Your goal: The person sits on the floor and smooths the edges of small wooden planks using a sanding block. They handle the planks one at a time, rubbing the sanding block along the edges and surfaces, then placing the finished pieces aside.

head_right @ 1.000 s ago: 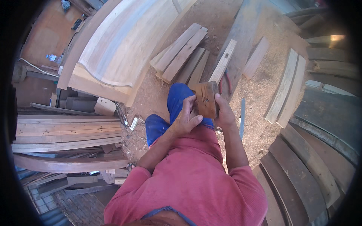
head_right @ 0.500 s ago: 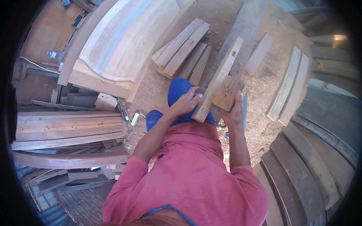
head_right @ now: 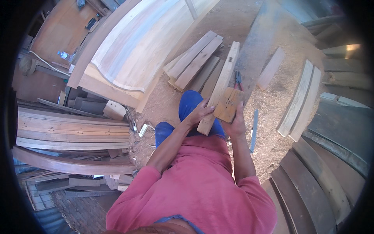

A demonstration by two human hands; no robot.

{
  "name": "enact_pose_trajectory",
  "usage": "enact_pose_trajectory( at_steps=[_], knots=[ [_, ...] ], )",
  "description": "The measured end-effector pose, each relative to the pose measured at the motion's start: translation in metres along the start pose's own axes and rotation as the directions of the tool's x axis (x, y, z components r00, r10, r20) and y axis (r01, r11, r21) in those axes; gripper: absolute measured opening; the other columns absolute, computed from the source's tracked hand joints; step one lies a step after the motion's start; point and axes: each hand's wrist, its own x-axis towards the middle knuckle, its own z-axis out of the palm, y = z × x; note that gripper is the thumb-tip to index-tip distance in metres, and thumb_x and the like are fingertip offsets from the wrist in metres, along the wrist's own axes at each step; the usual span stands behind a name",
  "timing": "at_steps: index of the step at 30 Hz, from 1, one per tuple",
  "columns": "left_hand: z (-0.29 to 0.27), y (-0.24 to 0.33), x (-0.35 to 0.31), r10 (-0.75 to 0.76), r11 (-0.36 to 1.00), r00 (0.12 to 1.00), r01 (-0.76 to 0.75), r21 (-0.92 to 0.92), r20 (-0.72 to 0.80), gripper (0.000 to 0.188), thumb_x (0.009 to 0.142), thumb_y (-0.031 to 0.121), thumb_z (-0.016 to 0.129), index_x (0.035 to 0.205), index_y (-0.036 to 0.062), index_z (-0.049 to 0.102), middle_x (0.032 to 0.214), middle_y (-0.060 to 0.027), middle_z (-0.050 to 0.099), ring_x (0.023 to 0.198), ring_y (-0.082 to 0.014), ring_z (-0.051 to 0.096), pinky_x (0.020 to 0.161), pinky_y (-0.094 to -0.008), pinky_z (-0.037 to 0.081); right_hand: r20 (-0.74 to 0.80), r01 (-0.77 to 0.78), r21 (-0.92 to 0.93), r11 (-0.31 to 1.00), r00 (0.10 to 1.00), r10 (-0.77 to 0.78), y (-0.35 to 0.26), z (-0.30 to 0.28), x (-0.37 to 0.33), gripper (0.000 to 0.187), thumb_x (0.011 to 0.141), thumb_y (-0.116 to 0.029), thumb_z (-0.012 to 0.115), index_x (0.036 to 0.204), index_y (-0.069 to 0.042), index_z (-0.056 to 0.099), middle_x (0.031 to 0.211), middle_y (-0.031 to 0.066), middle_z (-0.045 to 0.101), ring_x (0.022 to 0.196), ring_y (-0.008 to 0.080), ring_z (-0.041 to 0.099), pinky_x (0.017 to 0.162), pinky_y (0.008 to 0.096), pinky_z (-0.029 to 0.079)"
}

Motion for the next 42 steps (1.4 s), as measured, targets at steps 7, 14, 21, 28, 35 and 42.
enact_pose_trajectory(
  at_steps=[7,14,21,28,35,42],
  knots=[
    [0.006,0.007,0.05,0.093,0.995,0.996,-0.093,0.019,-0.001,0.074,0.1,0.032,0.066,0.159,-0.0008,0.037,0.143,-0.0139,0.059,0.128,-0.0206,0.059,0.106,-0.0354,0.05,-0.038,0.06,-0.63,0.774,0.993,-0.108,-0.036,-0.034,0.011,0.067,0.112,-0.041,0.047,0.163,-0.003,0.03,0.152,0.0152,0.051,0.138,0.0268,0.053,0.117,0.0409,0.042],
    [0.03,-0.041,0.049,-0.264,0.923,0.962,0.273,-0.271,0.071,0.058,0.11,0.047,0.047,0.155,0.0108,0.047,0.14,-0.0101,0.062,0.125,-0.0189,0.062,0.103,-0.037,0.051,-0.074,0.032,-0.75,0.661,0.988,-0.132,-0.023,-0.022,0.015,0.061,0.108,-0.026,0.055,0.161,-0.004,0.033,0.152,0.0149,0.048,0.14,0.0248,0.047,0.119,0.0372,0.037],
    [0.01,-0.077,0.052,-0.083,0.997,0.996,0.083,0.006,-0.026,0.065,0.11,0.042,0.048,0.159,0.0008,0.036,0.15,-0.0178,0.052,0.14,-0.0247,0.05,0.116,-0.0377,0.04,-0.23,-0.151,-0.767,0.623,0.972,-0.048,0.0,-0.037,-0.017,0.074,0.104,-0.017,0.058,0.16,0.001,0.014,0.148,0.0229,0.045,0.136,0.0293,0.051,0.114,0.0405,0.043],
    [0.005,-0.079,0.053,-0.056,0.998,0.997,0.058,0.03,-0.059,0.057,0.111,0.042,0.045,0.152,0.0028,0.046,0.139,-0.0138,0.059,0.129,-0.0212,0.056,0.111,-0.0366,0.044,-0.078,-0.004,-0.922,0.387,0.981,-0.177,0.031,-0.038,-0.04,0.074,0.104,-0.019,0.054,0.162,0.005,0.015,0.151,0.0297,0.042,0.145,0.0381,0.044,0.123,0.0432,0.032],
    [0.016,-0.058,0.053,-0.087,0.991,0.995,0.091,-0.095,0.043,0.055,0.11,0.042,0.045,0.148,0.0022,0.05,0.133,-0.0127,0.062,0.122,-0.0206,0.059,0.106,-0.0356,0.048,-0.037,0.049,-0.947,0.317,0.965,-0.26,0.021,-0.065,-0.001,0.073,0.104,-0.023,0.053,0.162,0.006,0.02,0.156,0.0271,0.041,0.147,0.0362,0.042,0.124,0.0413,0.031],
    [-0.004,-0.081,0.062,-0.029,0.998,0.999,0.031,0.048,-0.04,0.063,0.109,0.045,0.047,0.149,-0.003,0.046,0.134,-0.0166,0.061,0.123,-0.0233,0.059,0.106,-0.0365,0.047,-0.072,-0.003,-0.931,0.365,0.982,-0.173,0.04,-0.038,-0.05,0.079,0.103,-0.027,0.053,0.164,0.004,0.013,0.156,0.028,0.04,0.147,0.0365,0.042,0.124,0.0432,0.031]
  ],
)
